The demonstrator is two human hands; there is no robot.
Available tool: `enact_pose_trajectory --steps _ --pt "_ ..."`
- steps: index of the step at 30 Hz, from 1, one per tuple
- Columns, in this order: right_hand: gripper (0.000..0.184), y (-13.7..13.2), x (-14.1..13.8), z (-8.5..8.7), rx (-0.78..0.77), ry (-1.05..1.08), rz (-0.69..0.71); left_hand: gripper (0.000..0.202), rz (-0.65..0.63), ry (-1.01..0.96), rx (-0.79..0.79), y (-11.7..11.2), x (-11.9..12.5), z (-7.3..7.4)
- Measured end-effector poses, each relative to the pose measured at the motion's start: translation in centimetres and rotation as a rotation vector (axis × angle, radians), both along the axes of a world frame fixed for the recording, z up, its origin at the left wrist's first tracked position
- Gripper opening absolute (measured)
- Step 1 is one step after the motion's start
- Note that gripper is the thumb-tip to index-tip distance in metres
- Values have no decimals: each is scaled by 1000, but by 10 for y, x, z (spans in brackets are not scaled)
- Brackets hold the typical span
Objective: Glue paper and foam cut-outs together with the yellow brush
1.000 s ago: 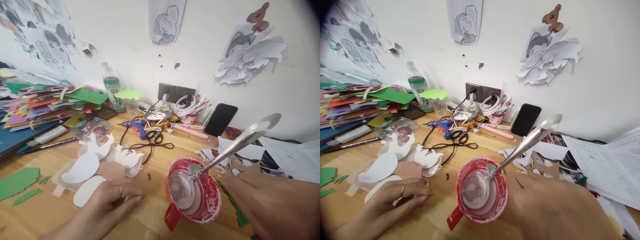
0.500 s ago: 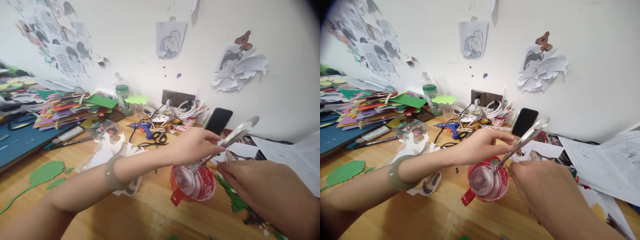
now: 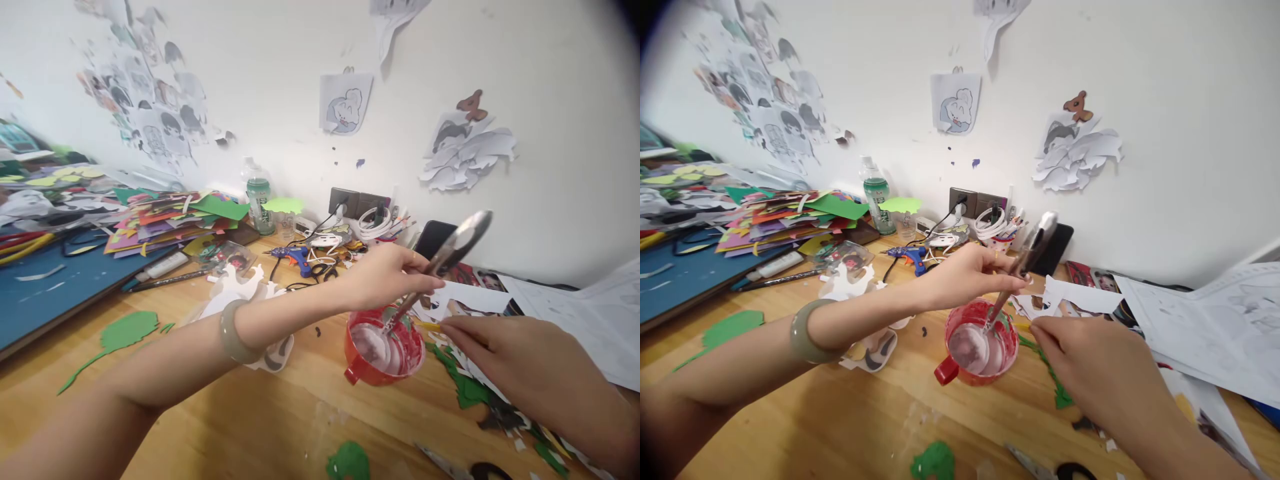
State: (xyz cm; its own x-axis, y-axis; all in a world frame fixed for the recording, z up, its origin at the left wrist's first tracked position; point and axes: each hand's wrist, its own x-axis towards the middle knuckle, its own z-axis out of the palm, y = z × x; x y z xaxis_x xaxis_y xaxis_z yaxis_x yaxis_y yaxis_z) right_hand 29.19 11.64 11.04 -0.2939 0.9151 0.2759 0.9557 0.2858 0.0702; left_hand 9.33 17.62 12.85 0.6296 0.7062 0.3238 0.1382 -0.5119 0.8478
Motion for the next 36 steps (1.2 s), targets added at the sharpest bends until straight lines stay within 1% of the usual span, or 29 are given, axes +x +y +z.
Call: enact_pose_trajectory --steps 2,4,7,10,13,17,19,22,25,28,30,33,36 --pt "37 -3 6 5 -23 15 -57 24 41 -21 -24 0 -8 1" --pt "37 -7 14 10 -9 69 -126 26 98 -52 -45 1 -12 0" --pt "35 -12 24 13 32 158 -211 28 127 -104 -99 4 -12 -2" --pt "35 -18 27 13 53 228 -279 23 154 -125 -143 10 -10 -7" --pt "33 -24 25 13 2 304 -310 18 226 -100 -130 19 -6 -14" --pt "33 -31 19 15 -65 353 -344 15 314 -58 -103 28 -2 -22" --pt "35 -33 17 15 -76 363 -352 15 335 -33 -106 30 -1 -25" --pt "40 -36 14 14 -103 347 -358 17 334 7 -107 29 -1 -26" --pt "42 -40 12 11 -106 337 -359 19 356 16 -85 27 -6 -27" --pt "42 -44 11 8 -83 350 -353 30 433 -19 -35 16 -19 -28" --pt "43 -46 10 7 -51 349 -364 34 480 -42 11 1 -34 -29" --pt "42 -49 9 6 -8 349 -375 32 552 -18 95 -33 -60 -36" --pt "43 -50 9 4 16 344 -371 24 571 79 77 -75 -83 -52"
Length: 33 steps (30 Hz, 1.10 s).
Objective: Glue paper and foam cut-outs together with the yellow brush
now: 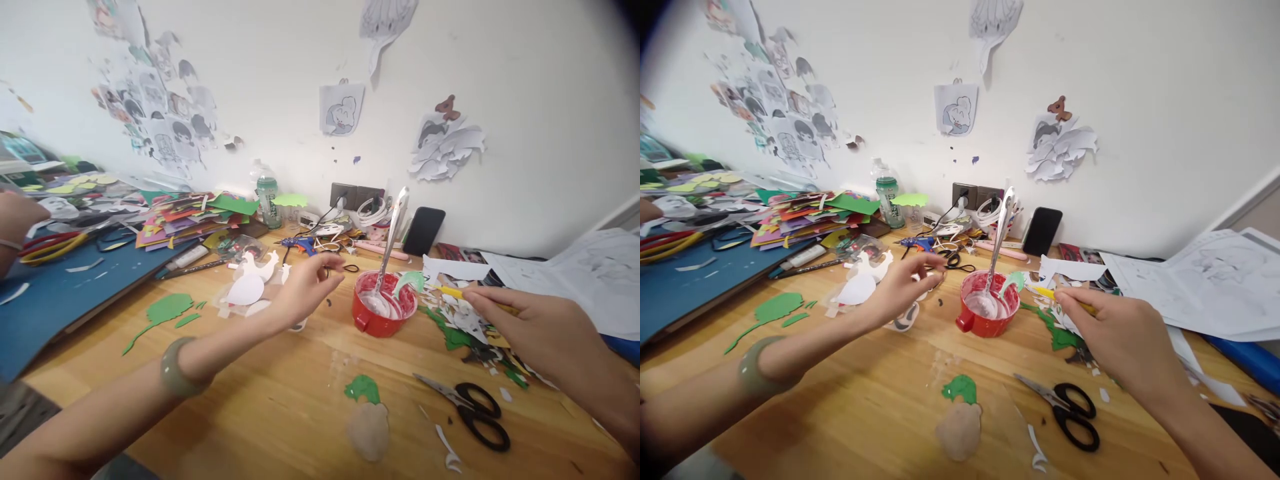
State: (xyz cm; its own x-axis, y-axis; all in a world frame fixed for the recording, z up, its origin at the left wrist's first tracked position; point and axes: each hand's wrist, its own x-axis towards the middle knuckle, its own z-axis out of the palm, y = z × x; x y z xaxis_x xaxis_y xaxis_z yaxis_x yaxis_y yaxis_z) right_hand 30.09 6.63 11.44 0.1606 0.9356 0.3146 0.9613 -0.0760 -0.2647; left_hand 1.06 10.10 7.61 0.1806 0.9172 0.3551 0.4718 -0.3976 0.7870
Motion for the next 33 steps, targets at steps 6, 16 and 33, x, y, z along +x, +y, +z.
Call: enact_pose_trajectory --steps 6,16,33 --pt "41 0 -5 -7 17 -19 36 15 -306 308 -95 -87 -8 -39" --pt "34 -3 -14 -15 30 0 73 25 -334 733 -36 -116 21 -50" --pt "33 -5 -5 -24 58 1 89 18 -310 631 34 -110 15 -56"
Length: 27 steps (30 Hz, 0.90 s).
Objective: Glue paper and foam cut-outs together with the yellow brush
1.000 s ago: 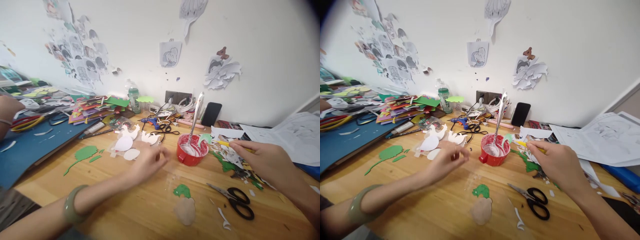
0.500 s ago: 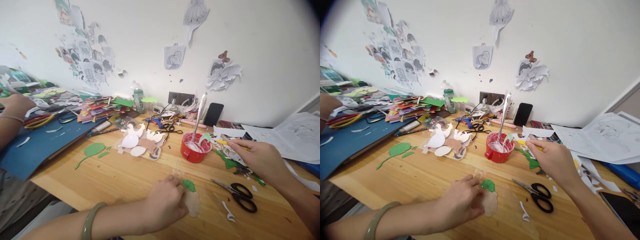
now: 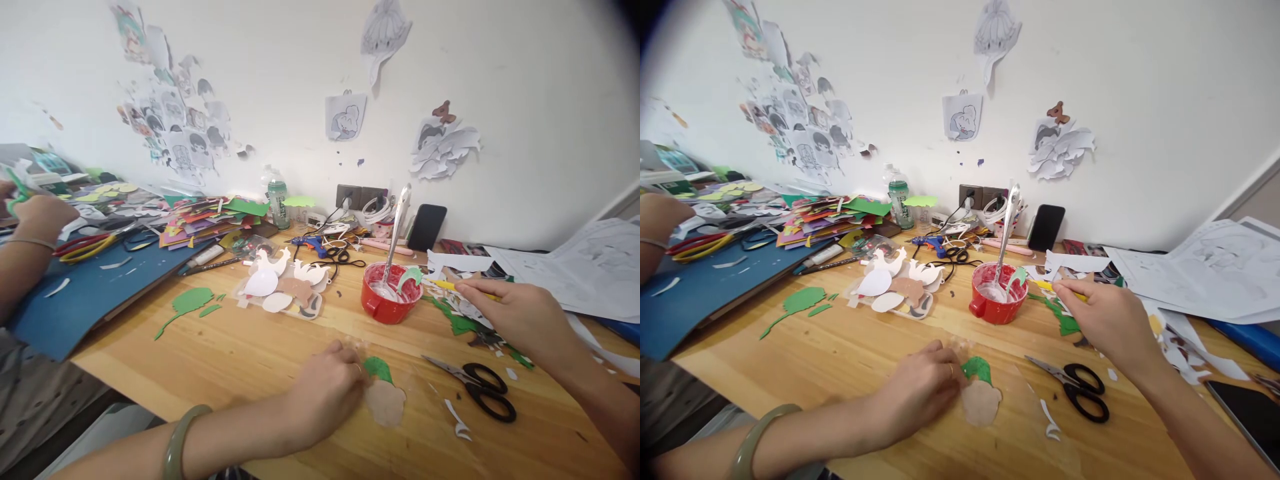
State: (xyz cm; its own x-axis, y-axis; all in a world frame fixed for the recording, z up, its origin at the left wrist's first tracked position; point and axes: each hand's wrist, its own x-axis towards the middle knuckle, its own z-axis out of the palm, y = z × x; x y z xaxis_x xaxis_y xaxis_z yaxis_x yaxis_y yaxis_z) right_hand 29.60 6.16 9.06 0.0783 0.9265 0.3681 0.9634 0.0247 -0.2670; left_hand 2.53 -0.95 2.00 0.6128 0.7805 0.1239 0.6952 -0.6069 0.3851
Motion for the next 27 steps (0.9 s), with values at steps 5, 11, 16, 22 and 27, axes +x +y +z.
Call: enact_pose_trajectory --steps 5,11,16,22,27 --pt "32 1 1 -3 1 7 11 16 -20 18 28 -6 6 7" --pt "32 -1 -2 0 -2 16 5 15 -111 116 8 -14 12 8" --pt "31 -1 -3 2 13 28 2 9 -80 142 33 -8 6 5" --pt "29 0 -2 -6 -4 77 38 16 -67 100 51 -9 -4 0" --pt "33 -1 -3 -6 -5 123 16 25 -66 -1 52 -17 -11 3"
